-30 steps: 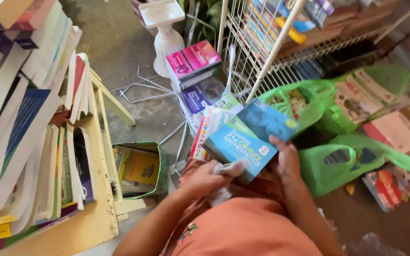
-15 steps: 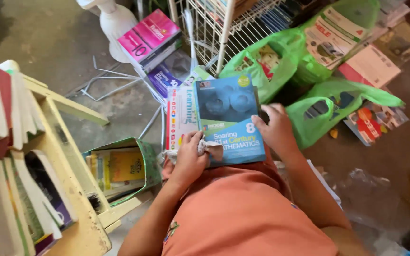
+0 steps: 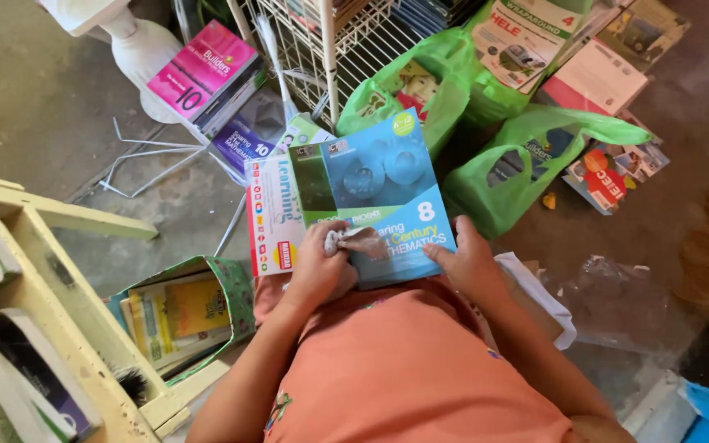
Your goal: Sort and clean books by wiping them with a cloth, cutting ties, and placing them into bags.
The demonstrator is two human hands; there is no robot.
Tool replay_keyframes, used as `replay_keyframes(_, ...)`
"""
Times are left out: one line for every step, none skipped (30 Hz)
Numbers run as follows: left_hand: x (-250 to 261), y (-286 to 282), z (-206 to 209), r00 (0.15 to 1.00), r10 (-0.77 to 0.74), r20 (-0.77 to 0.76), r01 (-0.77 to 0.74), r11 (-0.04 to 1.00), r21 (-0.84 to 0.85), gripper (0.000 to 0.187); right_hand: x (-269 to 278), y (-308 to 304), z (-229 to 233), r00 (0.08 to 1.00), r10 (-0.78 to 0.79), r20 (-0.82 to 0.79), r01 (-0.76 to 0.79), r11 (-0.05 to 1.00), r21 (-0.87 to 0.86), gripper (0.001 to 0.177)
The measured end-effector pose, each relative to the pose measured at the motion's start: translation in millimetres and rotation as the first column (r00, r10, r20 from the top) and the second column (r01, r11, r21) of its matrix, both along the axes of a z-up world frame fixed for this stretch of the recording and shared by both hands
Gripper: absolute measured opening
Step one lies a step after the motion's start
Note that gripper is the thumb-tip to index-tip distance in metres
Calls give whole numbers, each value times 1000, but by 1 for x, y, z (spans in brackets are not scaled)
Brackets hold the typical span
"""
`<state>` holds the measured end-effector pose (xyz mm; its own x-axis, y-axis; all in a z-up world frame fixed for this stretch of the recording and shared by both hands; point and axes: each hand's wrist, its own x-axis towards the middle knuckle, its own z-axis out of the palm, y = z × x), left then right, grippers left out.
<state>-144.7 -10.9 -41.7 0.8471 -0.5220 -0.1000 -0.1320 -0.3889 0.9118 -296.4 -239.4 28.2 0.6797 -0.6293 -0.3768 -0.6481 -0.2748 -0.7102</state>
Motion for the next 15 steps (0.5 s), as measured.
replay_keyframes(4, -3, 2, 986, 24, 163, -19, 999, -30, 53, 0, -5, -14, 999, -6, 31, 5, 1000, 27, 44)
replay_keyframes(6, -6, 4, 947, 51, 317, -32, 997, -64, 55, -2, -12, -28, 998, -14, 59, 11, 999, 53, 41)
replay_keyframes(14, -4, 7, 949, 48, 313, -28, 997, -68, 55, 2, -12, -20, 998, -18, 54, 16, 999, 49, 41)
replay_keyframes(22, -7, 9, 876, 27, 481, -36, 999, 8, 59, 2, -13, -10, 981, -57, 184, 16, 976, 216, 47)
replay_keyframes(31, -12, 12, 774, -4, 634, -58, 995, 78, 63, 3, -17, -1, 945, -115, 307, -8, 928, 372, 56)
replay_keyframes(36, -12, 4, 776, -34, 629, -8, 998, 64, 63, 0, -22, 7, 940, -157, 303, 40, 932, 359, 56)
replay_keyframes(42, -14, -5, 746, -60, 664, -91, 977, 191, 68, -2, -27, 15, 918, -177, 354, 34, 926, 375, 61)
replay_keyframes(45, -10, -14, 717, -88, 691, -185, 932, 311, 74, -5, -29, 23, 898, -190, 397, 22, 920, 392, 66)
replay_keyframes(47, -11, -14, 722, -112, 682, -142, 942, 304, 74, -17, -43, 23, 895, -224, 387, 65, 922, 382, 66)
replay_keyframes(50, -9, -14, 695, -131, 707, -141, 940, 312, 75, -25, -58, 21, 883, -250, 398, 98, 926, 366, 63)
replay_keyframes(54, -8, -14, 666, -149, 731, -140, 937, 319, 76, -34, -72, 20, 870, -275, 409, 130, 928, 349, 59)
replay_keyframes(55, -11, -13, 665, -153, 731, -123, 943, 310, 76, -50, -85, 24, 866, -286, 409, 147, 929, 339, 59)
replay_keyframes(55, -13, -13, 661, -114, 742, -149, 949, 279, 75, -65, -97, 27, 849, -335, 407, 194, 917, 349, 59)
replay_keyframes(52, -9, -15, 664, -74, 744, -185, 948, 259, 74, -79, -106, 28, 839, -377, 394, 233, 901, 366, 59)
replay_keyframes(52, -10, -17, 672, -77, 737, -177, 949, 261, 74, -101, -118, 18, 841, -380, 384, 241, 900, 363, 59)
